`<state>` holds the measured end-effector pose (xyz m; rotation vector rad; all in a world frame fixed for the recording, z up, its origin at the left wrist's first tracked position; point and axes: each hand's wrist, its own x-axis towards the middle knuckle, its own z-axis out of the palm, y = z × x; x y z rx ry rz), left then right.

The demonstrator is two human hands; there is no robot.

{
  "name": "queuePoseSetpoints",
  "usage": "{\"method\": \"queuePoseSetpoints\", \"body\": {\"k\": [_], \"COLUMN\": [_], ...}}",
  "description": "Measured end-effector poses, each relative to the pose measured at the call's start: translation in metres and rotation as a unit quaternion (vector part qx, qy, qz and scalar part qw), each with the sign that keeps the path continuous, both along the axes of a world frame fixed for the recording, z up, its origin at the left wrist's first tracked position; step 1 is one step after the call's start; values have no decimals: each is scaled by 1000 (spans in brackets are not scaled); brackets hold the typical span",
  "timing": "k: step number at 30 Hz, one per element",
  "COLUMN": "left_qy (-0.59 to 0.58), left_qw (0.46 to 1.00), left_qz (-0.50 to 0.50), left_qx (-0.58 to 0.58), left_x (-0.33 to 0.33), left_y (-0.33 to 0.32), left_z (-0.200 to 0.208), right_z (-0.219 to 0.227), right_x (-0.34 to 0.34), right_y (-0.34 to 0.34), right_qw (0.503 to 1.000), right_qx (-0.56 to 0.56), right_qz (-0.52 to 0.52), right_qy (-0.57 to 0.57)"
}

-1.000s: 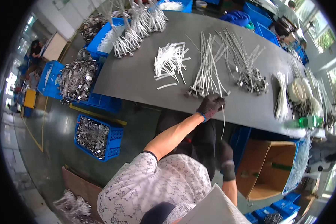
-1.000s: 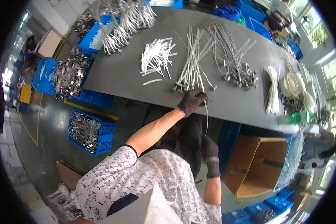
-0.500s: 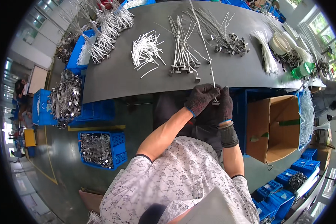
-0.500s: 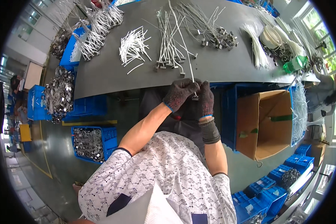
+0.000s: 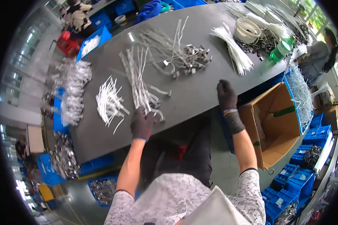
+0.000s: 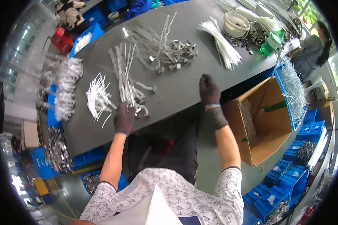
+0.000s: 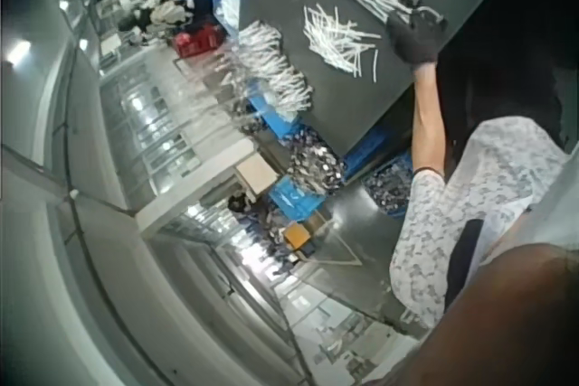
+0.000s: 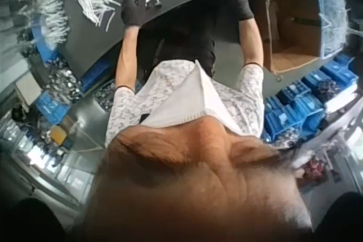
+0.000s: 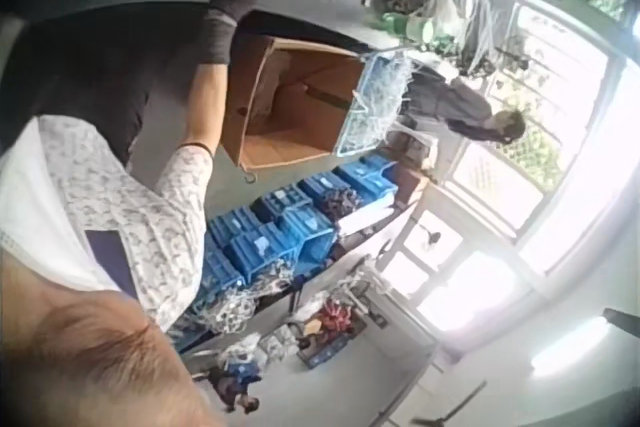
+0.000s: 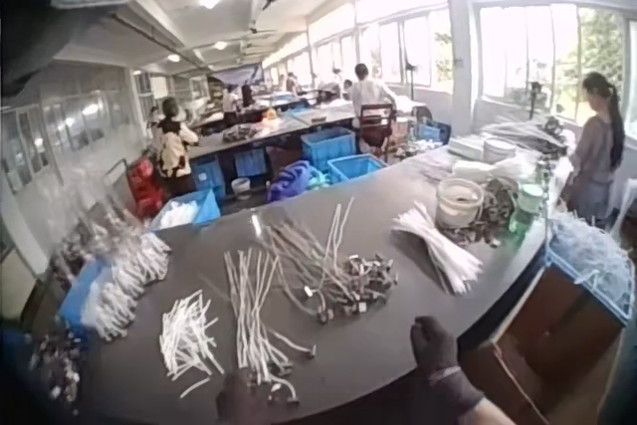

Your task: Sorting and bundling white electrical wires at a workbench.

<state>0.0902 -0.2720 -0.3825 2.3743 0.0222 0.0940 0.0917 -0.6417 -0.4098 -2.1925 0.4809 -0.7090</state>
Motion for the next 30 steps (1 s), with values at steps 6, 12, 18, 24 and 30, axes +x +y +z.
{"method": "queuePoseSetpoints", "body": {"k": [6,12,18,24,30], "left_qy": [-92,-108,-144,-108,-33], "left_qw": [984,954,961,954,953], "left_qz": [-154,-275,-205,-236,-258], "left_qx": [0,44,118,152,155], "left_x": [70,149,174,177,177], "left_y": [-147,-262,-298,-297,-290], "left_z": [-45,-115,-149,-151,-154], "right_z": [-7,-55,-67,-72,-85], "right_x": [170,262,277,287,293], "right_y": [-182,-262,-263,-261,-286], "right_qw": [966,949,947,968,977], "right_qx": [-224,-149,-109,-105,-81], "right_qz": [-82,-94,-109,-100,-20], "right_qy": [102,262,282,206,196]}}
